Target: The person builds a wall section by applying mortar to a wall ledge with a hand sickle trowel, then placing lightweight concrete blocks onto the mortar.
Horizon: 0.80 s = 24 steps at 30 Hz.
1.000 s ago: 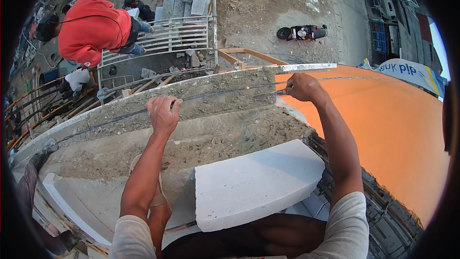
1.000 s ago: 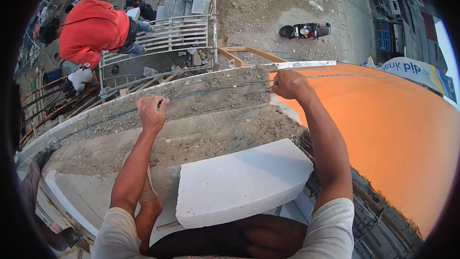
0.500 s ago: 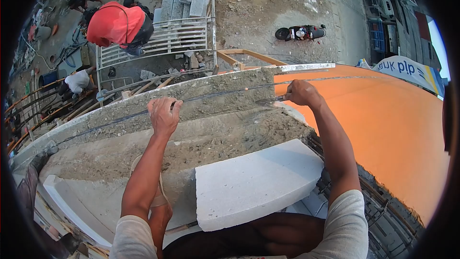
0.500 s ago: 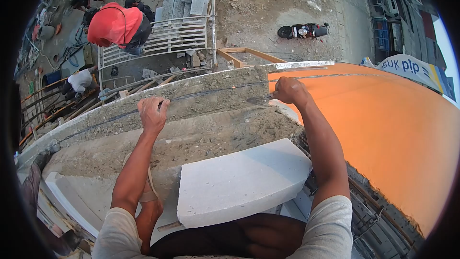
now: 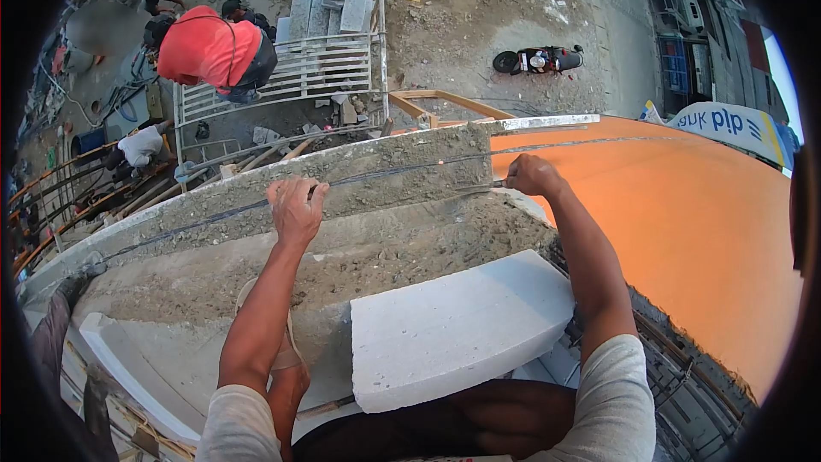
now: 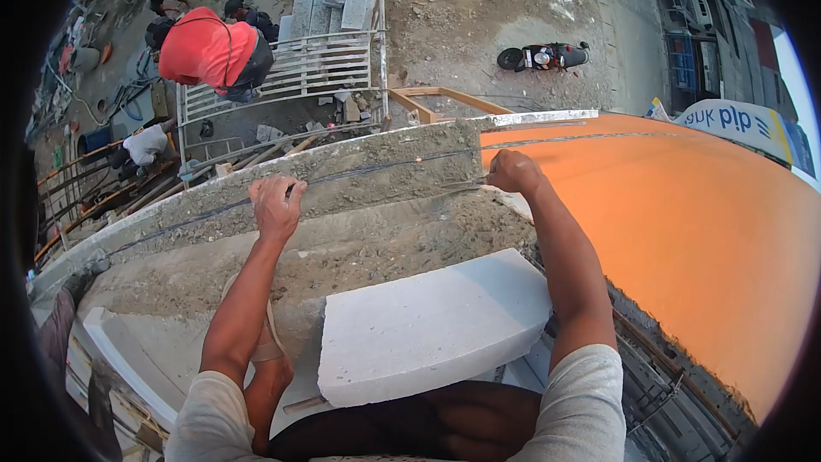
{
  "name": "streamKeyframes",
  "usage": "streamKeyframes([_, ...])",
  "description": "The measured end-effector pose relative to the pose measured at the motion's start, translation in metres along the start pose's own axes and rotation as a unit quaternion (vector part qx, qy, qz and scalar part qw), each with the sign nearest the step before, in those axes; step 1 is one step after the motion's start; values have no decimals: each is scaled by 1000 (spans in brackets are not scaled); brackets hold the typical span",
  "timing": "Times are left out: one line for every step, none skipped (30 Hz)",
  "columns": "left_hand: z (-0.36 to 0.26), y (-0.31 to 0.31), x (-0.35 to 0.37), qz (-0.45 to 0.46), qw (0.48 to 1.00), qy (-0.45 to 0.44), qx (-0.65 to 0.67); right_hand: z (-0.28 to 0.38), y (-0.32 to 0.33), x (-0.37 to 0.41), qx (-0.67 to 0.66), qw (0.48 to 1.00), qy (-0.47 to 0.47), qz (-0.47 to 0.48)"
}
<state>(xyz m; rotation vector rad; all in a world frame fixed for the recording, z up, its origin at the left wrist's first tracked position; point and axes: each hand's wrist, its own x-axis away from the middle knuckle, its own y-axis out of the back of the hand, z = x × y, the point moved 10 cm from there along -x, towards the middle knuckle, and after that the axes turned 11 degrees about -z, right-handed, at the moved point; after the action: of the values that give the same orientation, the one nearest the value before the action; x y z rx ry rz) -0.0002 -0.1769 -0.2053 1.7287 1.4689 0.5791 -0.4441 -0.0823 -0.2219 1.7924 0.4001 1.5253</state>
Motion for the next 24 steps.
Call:
streamKeyframes([-2, 1, 2, 8, 1000, 3, -1, -11, -22, 1, -5, 1000, 0, -1])
streamKeyframes([0, 0, -3, 14, 1000, 4, -3, -2, -20, 5, 3, 1000, 28, 4])
streamKeyframes([1, 0, 0, 11, 1000, 9, -3, -2, -19, 6, 8, 1000, 26, 11])
streamKeyframes([2, 0, 0, 5, 1000, 0, -2, -3, -18, 7, 11, 1000, 21, 17])
streamKeyframes([3, -1, -3, -3, 1000, -10, -2, -4, -9, 2, 11, 1000, 23, 13])
streamKeyframes([2, -1, -4, 0, 1000, -8, -5, -2, 5, -2, 8, 999, 40, -11])
streamKeyframes([2, -2, -6, -1, 1000, -2, 1, -1, 15, -4, 2, 998, 54, -32])
streamKeyframes([2, -1, -3, 1, 1000, 5, 8, 12, 45, 7, -27, 998, 44, -32])
streamKeyframes([2, -2, -2, 4, 1000, 4, 7, 14, 61, 10, -30, 997, 51, -44])
streamKeyframes([3, -4, -3, 8, 1000, 3, 1, 13, 72, 8, -31, 996, 58, -60])
streamKeyframes([4, -6, -2, 15, 1000, 3, -6, 11, 72, 4, -31, 996, 57, -58])
streamKeyframes([3, -7, -2, 16, 1000, 3, -5, 2, 63, -1, -41, 999, 12, -20])
streamKeyframes([3, -6, -1, 15, 1000, 7, -4, -8, 51, 0, -51, 998, -34, 18])
streamKeyframes([2, -5, -2, 12, 1000, 9, -3, -13, 38, 0, -51, 998, -36, 18])
streamKeyframes([2, -5, -3, 8, 1000, 8, 0, -17, 18, -3, -58, 997, -25, 39])
streamKeyframes([5, -6, -6, 3, 1000, 4, -3, -17, 8, -12, -65, 996, -11, 54])
streamKeyframes([4, -4, -2, 6, 1000, 3, -5, -13, 11, -15, -48, 999, 5, 26])
streamKeyframes([1, -1, 5, 5, 1000, 3, -3, -16, 8, -11, -46, 999, 3, 25])
streamKeyframes([1, -1, 2, 9, 1000, 5, -6, -12, 15, -15, -35, 999, 28, -4])
streamKeyframes([3, -2, -1, 16, 1000, 8, -11, -5, 20, -18, -25, 998, 53, -28])
streamKeyframes([5, -2, -4, 17, 1000, 8, -16, 7, 33, -10, -20, 997, 70, -22])
streamKeyframes([3, -1, -8, 2, 1000, 2, -12, 14, 46, -5, -23, 997, 71, -16])
streamKeyframes([0, 0, -3, -6, 1000, -2, -6, 20, 60, 4, -37, 998, 43, -2])
streamKeyframes([1, -3, 3, 4, 1000, 2, -5, 19, 65, 11, -49, 999, 14, 11])
